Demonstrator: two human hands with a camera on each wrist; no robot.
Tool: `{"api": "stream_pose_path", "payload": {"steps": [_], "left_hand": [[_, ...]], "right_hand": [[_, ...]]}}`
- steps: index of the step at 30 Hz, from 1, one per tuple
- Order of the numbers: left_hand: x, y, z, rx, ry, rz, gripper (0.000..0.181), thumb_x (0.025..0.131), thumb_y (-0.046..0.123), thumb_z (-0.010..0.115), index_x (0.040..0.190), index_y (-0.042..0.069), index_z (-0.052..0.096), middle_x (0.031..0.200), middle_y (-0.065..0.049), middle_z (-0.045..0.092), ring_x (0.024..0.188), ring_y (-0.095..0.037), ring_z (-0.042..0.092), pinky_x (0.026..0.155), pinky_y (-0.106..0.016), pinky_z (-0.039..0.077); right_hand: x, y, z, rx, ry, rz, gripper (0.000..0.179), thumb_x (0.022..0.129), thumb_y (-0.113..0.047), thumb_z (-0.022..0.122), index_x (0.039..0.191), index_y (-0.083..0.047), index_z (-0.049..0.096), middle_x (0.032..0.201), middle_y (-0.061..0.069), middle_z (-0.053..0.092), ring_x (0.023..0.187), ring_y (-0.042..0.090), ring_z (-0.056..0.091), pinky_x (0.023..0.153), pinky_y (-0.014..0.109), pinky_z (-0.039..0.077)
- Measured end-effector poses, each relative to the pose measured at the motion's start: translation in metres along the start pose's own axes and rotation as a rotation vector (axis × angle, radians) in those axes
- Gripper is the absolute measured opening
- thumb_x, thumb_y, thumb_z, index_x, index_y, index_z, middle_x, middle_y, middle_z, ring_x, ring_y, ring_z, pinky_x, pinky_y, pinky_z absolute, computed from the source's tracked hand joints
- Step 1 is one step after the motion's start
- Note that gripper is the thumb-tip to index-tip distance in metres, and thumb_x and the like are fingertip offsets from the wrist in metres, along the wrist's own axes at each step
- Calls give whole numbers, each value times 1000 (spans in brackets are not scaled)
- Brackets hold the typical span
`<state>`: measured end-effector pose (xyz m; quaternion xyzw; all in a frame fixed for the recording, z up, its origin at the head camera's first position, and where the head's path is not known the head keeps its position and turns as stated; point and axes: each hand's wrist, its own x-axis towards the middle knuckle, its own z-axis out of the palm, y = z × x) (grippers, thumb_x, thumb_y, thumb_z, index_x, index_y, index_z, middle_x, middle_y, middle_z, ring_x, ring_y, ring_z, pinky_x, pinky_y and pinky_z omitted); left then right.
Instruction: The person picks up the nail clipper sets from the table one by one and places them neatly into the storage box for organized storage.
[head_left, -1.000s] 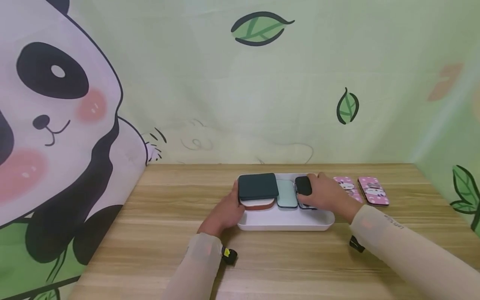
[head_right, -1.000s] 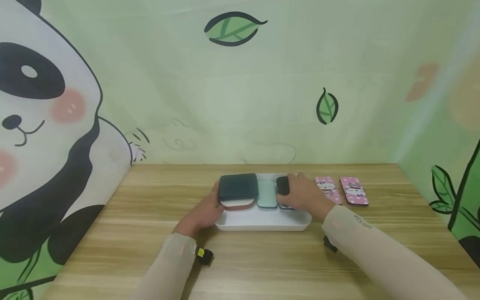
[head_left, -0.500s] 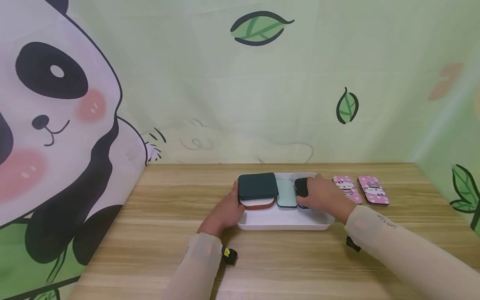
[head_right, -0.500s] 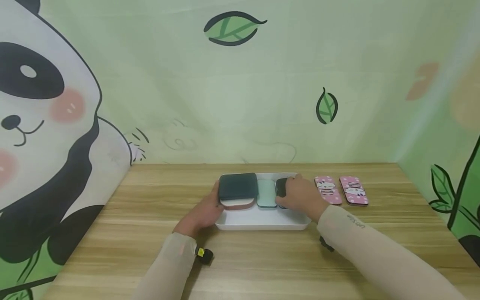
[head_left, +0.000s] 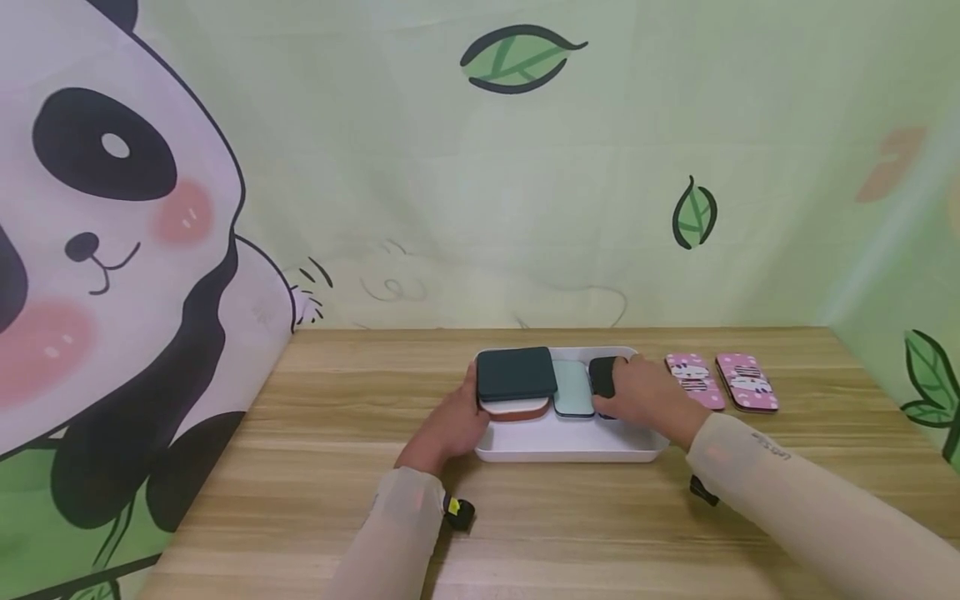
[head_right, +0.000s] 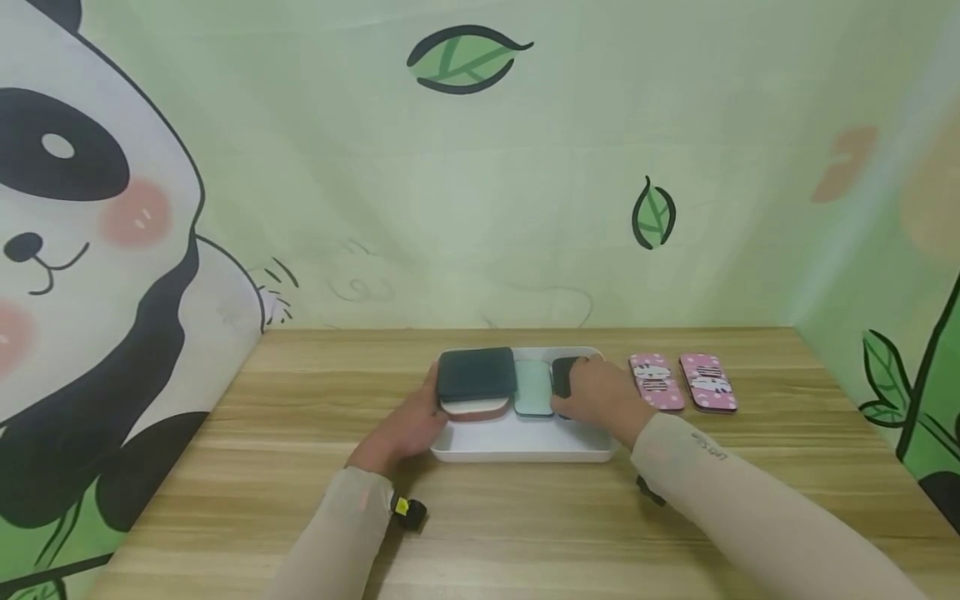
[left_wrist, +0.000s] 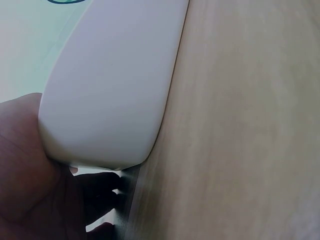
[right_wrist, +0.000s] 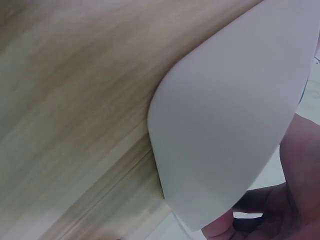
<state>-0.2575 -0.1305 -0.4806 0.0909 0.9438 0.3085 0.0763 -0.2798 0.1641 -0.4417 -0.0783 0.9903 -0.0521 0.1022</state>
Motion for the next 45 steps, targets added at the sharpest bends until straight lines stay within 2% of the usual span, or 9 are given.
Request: {"api": "stream_pose_path", "payload": {"steps": [9,13,17,24,30,34,39,43,45], "left_hand": [[0,1,0,-8,-1,6,75,103,23,43,162,11,-1,165,-10,26,147,-26,35,119,-46,29],[0,1,0,-7,-1,4,76,102,22,44,162,11,-1,165,-10,25,147,-26,34,120,-46,28],[0,1,1,-9,-5,-5,76,102,22,44,162,11,-2,165,-9,25,147,-25,34,120,-46,27],[0,0,1,-8,6,-2,76,102,22,44,162,9,0,162,-13,31,143,-26,40,118,-46,31],[0,1,1,-11,7,4,76,102,23,44,162,9,-1,163,-13,30,144,-26,39,118,-46,31],[0,1,2,1,11,2,76,102,23,44,162,10,0,163,-12,30,144,-26,39,118,-46,31],[0,1,2,-1,5,-10,75,102,22,43,162,13,-1,164,-9,27,143,-23,39,119,-45,30],[0,1,2,-8,8,-5,76,101,21,43,162,13,-2,164,-9,27,143,-23,39,119,-45,29],[0,1,2,-13,7,-2,76,101,20,44,162,13,-1,164,-9,27,144,-24,38,120,-45,28]], "right_hand": [[-8,-2,-5,14,34,-1,78,89,-52,66,130,13,53,123,32,53,89,34,59,87,54,55],[-8,-2,-4,9,46,-2,77,90,-54,65,130,12,54,122,31,53,89,34,59,86,54,56],[-6,6,-1,0,93,-21,76,92,-55,61,135,8,52,122,30,55,91,35,59,86,55,55],[-5,30,-6,-44,198,-45,74,96,-55,55,138,5,51,120,29,60,96,37,61,83,56,54],[-12,49,-19,-18,229,-33,66,99,-46,52,138,7,50,126,32,59,111,47,57,89,62,50],[-16,69,-24,-7,236,-9,61,100,-39,49,137,9,48,127,36,56,115,52,54,92,64,47],[-18,102,-26,-30,203,37,60,100,-34,48,134,14,46,124,40,54,113,56,51,92,67,45],[-22,128,-25,-52,176,65,59,98,-31,52,128,19,47,116,40,55,107,55,52,92,67,44],[-24,141,-23,-47,169,80,58,96,-31,52,124,20,49,111,40,56,102,54,53,88,66,45]]}}
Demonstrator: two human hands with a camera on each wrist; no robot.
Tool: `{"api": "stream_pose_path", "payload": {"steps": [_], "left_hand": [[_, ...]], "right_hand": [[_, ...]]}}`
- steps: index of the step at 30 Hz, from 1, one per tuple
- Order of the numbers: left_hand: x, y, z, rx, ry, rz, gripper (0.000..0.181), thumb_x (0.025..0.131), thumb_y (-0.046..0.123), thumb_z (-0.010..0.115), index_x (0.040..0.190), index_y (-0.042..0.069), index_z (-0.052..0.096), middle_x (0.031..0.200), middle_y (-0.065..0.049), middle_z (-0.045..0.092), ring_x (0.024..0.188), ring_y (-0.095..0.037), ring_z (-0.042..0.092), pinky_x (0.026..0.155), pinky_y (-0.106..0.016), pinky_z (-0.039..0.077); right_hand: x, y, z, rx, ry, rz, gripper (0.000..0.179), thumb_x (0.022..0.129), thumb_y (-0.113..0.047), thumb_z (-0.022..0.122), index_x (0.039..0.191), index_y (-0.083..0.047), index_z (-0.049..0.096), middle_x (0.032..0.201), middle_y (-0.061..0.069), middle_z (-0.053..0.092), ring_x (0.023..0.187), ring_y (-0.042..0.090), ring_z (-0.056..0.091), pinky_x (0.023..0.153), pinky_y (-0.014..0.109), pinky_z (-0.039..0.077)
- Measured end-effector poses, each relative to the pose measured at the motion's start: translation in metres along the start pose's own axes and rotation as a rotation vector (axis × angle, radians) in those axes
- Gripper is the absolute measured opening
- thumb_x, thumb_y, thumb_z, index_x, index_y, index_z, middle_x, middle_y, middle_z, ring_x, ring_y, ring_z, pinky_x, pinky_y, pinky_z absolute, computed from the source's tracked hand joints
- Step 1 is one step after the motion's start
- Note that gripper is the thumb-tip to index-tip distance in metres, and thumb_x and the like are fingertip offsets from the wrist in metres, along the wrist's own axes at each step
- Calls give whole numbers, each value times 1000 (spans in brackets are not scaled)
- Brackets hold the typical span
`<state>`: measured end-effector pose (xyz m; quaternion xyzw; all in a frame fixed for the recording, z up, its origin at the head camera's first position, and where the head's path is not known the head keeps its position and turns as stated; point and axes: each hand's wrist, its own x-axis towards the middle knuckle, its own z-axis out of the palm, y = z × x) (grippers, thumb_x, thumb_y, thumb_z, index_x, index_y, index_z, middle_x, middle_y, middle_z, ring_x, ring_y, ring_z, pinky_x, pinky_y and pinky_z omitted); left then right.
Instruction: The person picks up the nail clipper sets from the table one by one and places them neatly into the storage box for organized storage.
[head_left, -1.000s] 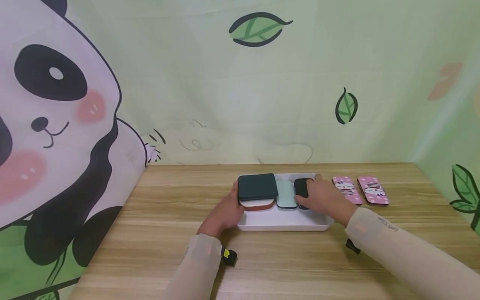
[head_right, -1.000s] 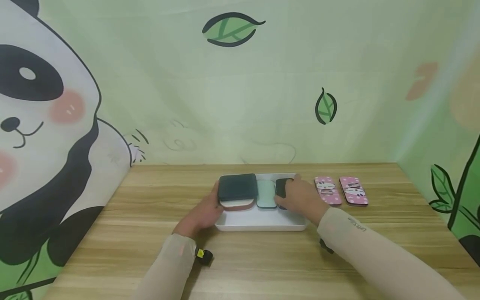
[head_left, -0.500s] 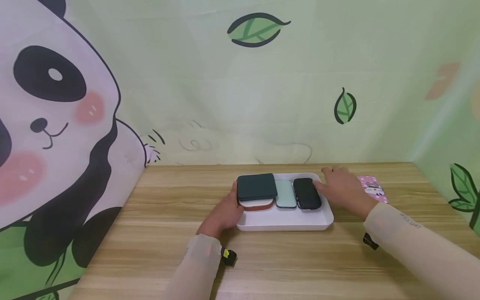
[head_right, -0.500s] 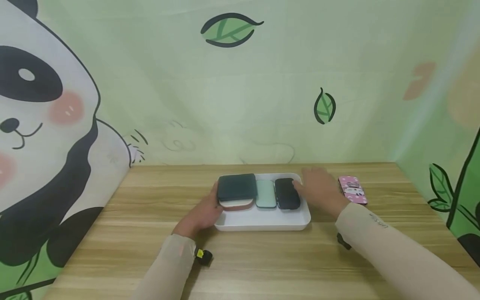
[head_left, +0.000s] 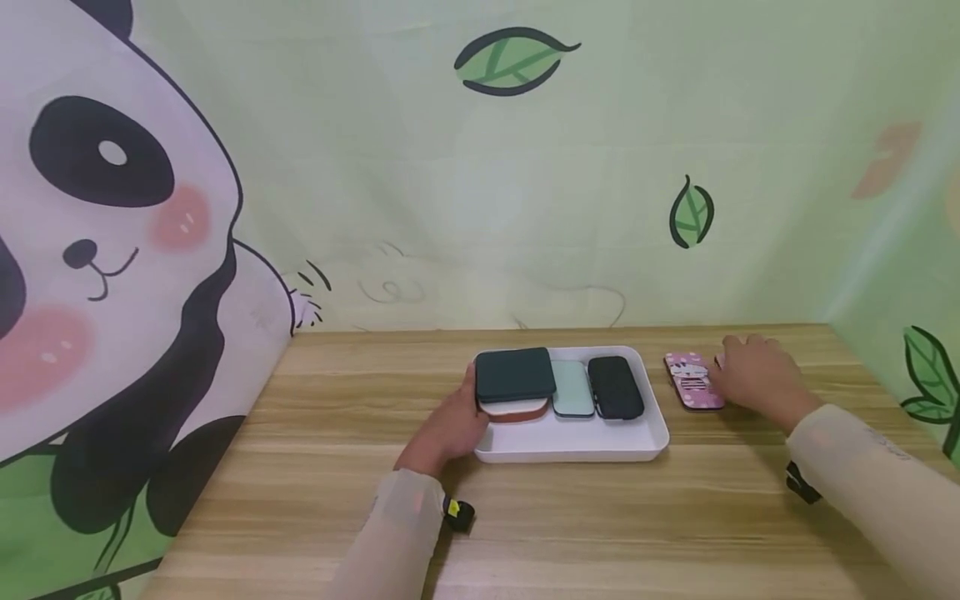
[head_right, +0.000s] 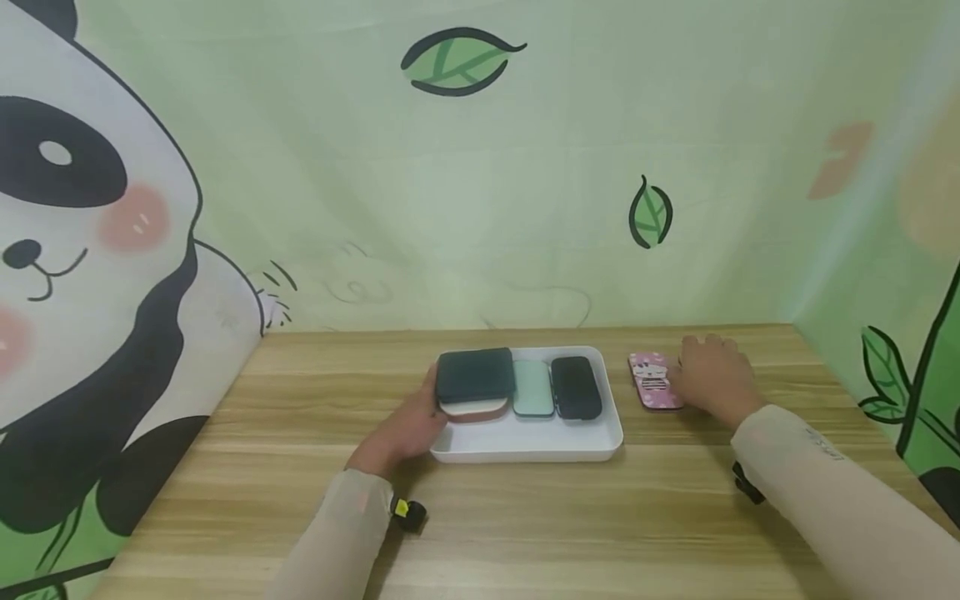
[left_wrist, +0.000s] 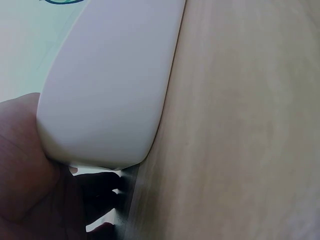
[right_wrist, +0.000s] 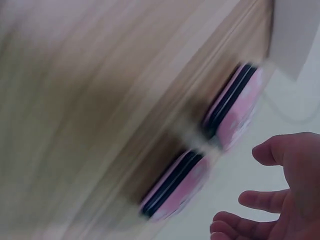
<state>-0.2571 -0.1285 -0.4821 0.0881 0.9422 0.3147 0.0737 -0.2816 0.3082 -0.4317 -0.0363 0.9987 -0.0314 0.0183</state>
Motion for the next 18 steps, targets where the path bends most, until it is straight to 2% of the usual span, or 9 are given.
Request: {"api": "stream_pose_path", "payload": {"steps": [4,8,14,18], "left_hand": [[-1,1,-1,-8,-1,8,77,101,19,45,162,11,0,165,-9,27,144,-23,39,120,-45,28],[-2,2,0,-18,-9,8,76,101,20,44,162,11,0,165,-8,25,143,-22,38,120,-45,28],[-2,3,-1,-20,1,15,75,102,19,44,162,8,1,163,-11,29,139,-24,44,118,-45,32],[-3,2,-3,-12,0,6,75,102,19,44,162,9,0,164,-10,27,141,-23,42,118,-45,30]], "right_hand": [[-3,25,4,22,-26,35,61,94,-33,54,122,21,48,108,42,54,98,56,53,79,66,46],[-6,43,7,43,-59,45,67,93,-36,57,123,22,45,111,45,52,102,62,50,81,68,45],[-7,54,7,75,-120,28,73,96,-44,52,123,23,44,111,46,54,98,61,56,76,65,48],[-5,57,9,102,-134,12,65,101,-38,43,121,24,43,109,46,56,97,58,59,78,63,49]]}}
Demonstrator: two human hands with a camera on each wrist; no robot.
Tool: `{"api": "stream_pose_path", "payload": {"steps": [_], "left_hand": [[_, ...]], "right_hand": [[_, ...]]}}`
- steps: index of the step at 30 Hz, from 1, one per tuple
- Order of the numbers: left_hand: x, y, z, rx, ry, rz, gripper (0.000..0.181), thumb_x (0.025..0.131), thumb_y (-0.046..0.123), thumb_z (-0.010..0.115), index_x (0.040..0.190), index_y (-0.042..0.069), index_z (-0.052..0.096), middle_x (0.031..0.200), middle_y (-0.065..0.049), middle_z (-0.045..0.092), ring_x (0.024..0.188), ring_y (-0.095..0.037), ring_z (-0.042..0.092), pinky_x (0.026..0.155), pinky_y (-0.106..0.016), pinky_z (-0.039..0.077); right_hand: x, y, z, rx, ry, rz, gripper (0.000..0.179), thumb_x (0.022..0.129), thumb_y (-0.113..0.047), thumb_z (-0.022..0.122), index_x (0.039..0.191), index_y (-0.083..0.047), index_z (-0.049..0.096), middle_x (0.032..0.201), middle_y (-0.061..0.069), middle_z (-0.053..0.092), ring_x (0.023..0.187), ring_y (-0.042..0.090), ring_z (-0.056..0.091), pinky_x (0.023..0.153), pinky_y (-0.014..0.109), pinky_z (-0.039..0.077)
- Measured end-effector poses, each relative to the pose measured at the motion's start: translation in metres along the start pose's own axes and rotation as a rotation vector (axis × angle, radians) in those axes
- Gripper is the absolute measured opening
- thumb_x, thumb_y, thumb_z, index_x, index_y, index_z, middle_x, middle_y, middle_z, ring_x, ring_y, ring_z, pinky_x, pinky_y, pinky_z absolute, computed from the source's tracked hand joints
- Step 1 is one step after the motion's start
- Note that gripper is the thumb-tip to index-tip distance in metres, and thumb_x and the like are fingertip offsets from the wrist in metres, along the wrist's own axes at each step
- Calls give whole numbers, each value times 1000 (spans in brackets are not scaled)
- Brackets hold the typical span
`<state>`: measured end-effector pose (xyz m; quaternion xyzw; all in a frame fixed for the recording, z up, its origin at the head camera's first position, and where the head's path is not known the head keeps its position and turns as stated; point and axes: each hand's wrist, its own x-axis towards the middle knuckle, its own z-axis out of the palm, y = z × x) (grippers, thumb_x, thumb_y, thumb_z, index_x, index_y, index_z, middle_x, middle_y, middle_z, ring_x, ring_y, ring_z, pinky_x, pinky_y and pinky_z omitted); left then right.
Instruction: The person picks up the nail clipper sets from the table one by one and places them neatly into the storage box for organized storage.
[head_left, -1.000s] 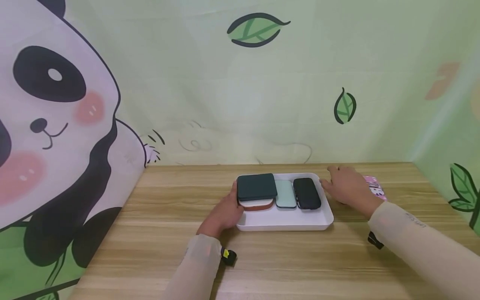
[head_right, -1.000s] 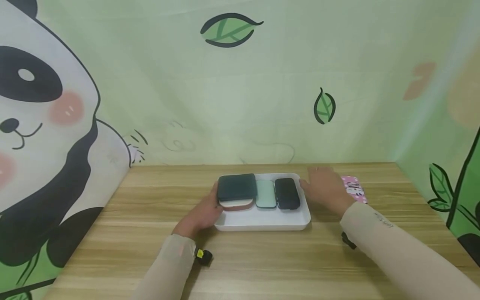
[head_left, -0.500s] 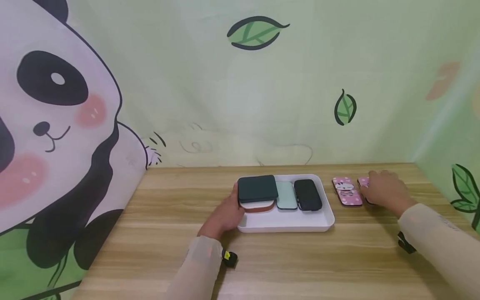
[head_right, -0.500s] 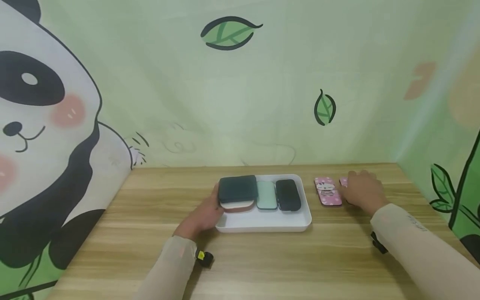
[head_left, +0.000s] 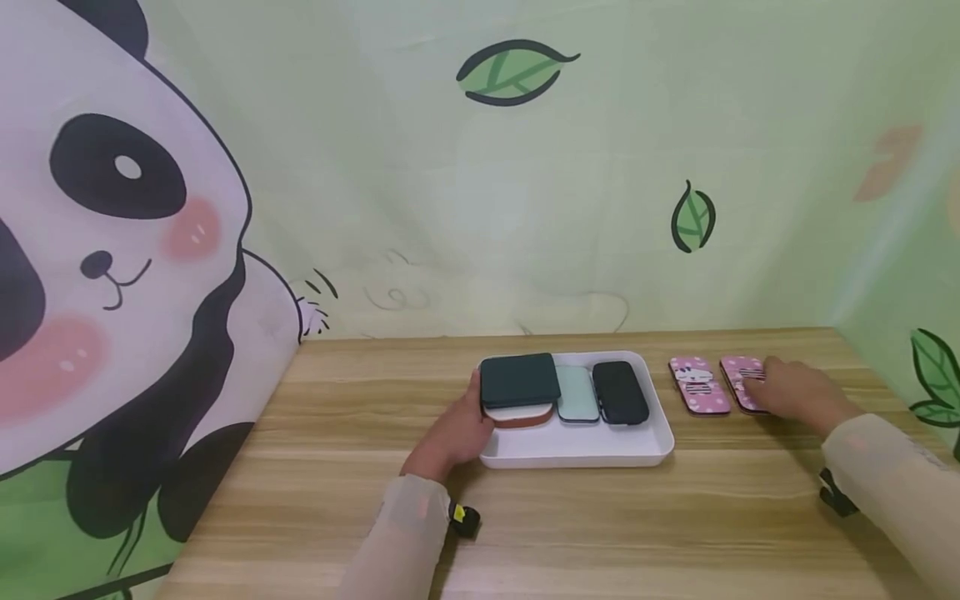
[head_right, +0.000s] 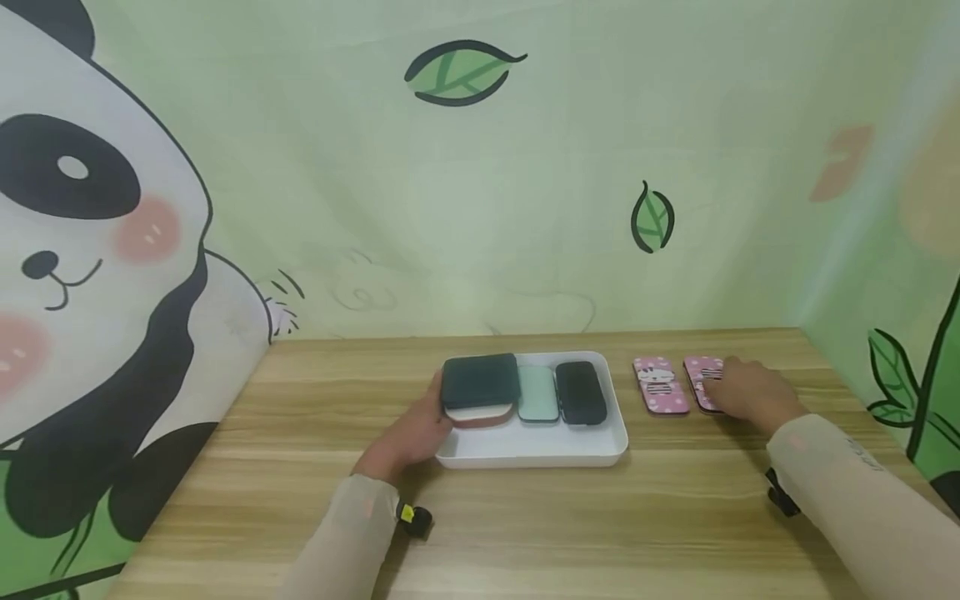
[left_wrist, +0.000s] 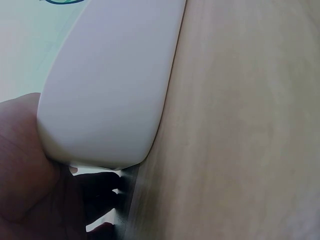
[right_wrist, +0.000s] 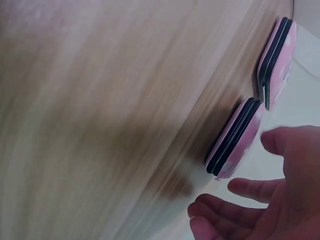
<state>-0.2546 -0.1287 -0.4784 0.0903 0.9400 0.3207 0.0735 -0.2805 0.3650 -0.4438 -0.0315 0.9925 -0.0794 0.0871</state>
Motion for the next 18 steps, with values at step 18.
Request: {"api": "stream_pose_path", "payload": {"steps": [18], "left_hand": [[-1,2,0,2,-9,-10,74,102,20,43,162,10,0,167,-8,20,145,-21,35,121,-45,25]], "right_hand": [[10,3,9,81,6,-22,94,96,-59,50,133,26,35,123,50,47,111,60,52,92,69,43]]}}
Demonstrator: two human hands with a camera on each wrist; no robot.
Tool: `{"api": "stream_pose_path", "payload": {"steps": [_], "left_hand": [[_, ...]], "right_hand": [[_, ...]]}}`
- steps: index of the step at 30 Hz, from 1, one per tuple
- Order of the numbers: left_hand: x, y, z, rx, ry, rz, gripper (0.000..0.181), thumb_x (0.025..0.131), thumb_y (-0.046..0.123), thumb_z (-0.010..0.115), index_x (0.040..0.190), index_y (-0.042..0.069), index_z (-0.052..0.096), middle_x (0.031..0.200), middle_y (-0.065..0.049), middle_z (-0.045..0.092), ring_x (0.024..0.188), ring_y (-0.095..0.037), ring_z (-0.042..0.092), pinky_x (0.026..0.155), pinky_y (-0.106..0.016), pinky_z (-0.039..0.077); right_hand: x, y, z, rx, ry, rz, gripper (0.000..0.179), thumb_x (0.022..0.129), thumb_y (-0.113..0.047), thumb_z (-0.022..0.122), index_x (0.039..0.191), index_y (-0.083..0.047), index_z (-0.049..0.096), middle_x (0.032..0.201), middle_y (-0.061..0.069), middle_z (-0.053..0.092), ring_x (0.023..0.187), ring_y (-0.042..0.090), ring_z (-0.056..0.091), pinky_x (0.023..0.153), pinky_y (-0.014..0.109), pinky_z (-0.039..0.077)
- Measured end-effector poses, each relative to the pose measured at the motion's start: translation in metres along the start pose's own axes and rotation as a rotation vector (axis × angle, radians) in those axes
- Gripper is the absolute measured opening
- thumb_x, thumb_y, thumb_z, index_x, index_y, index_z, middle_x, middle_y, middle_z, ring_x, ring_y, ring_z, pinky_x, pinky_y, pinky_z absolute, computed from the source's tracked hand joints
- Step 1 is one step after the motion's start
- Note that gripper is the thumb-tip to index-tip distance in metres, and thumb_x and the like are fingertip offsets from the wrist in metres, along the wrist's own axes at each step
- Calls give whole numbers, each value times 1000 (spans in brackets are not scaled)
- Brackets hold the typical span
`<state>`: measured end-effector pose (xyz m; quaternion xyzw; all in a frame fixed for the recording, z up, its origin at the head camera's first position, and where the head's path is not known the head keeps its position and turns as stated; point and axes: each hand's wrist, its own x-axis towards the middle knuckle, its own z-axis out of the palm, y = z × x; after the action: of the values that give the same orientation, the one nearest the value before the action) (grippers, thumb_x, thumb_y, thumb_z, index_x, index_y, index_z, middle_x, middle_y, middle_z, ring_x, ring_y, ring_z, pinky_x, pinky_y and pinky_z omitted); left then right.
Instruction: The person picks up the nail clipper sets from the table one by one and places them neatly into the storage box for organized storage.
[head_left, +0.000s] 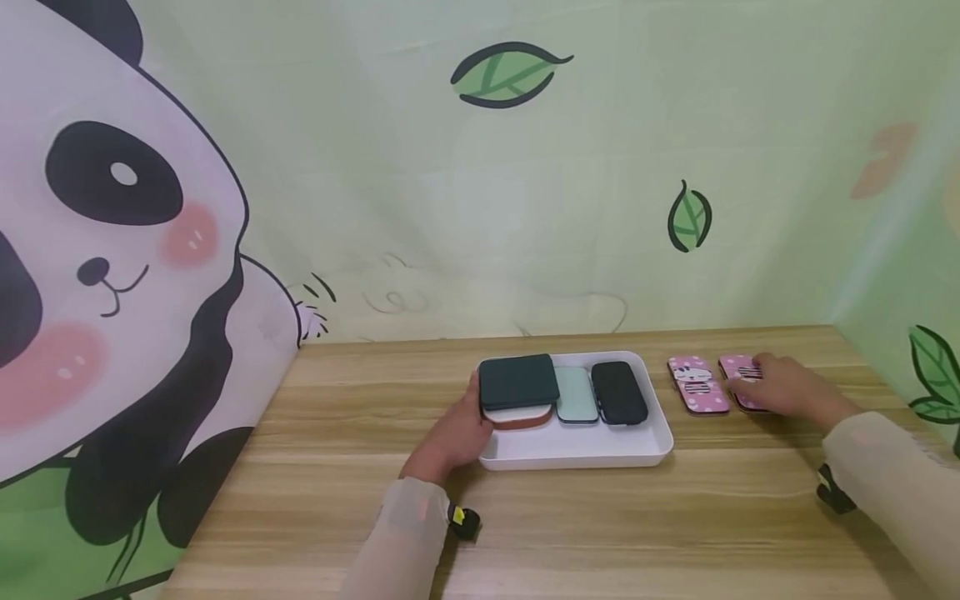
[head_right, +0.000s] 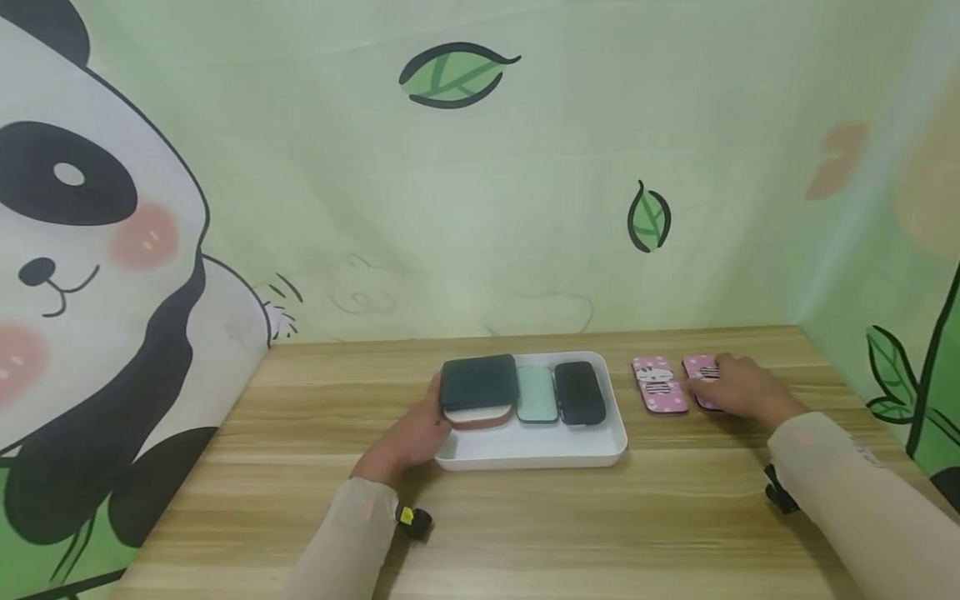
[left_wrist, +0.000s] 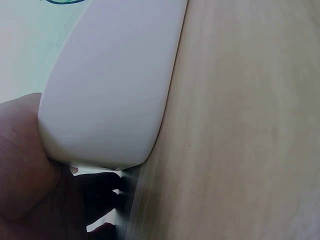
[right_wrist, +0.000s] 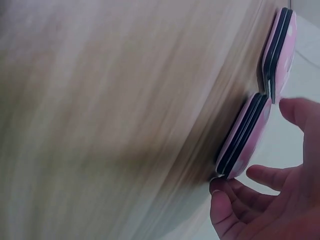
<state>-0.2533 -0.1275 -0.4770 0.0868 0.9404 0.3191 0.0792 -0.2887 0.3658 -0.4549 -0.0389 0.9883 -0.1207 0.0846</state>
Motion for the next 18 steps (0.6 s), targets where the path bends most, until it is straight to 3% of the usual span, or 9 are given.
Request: {"api": "stream_pose_path", "payload": {"steps": [8,18], "left_hand": [[1,-3,1,-7,-2,-11,75,101,20,43,162,12,0,167,-7,21,146,-22,34,121,-45,26],[5,-7,3,12,5,3,76,101,21,44,162,10,0,164,-11,28,140,-24,42,118,-47,31]], "right_hand": [[3,-5,5,-7,-10,40,103,89,-63,58,134,26,33,120,49,44,104,55,53,88,70,44],[2,-15,3,12,51,76,100,86,-60,64,128,26,37,111,45,52,91,47,58,80,64,49]]}}
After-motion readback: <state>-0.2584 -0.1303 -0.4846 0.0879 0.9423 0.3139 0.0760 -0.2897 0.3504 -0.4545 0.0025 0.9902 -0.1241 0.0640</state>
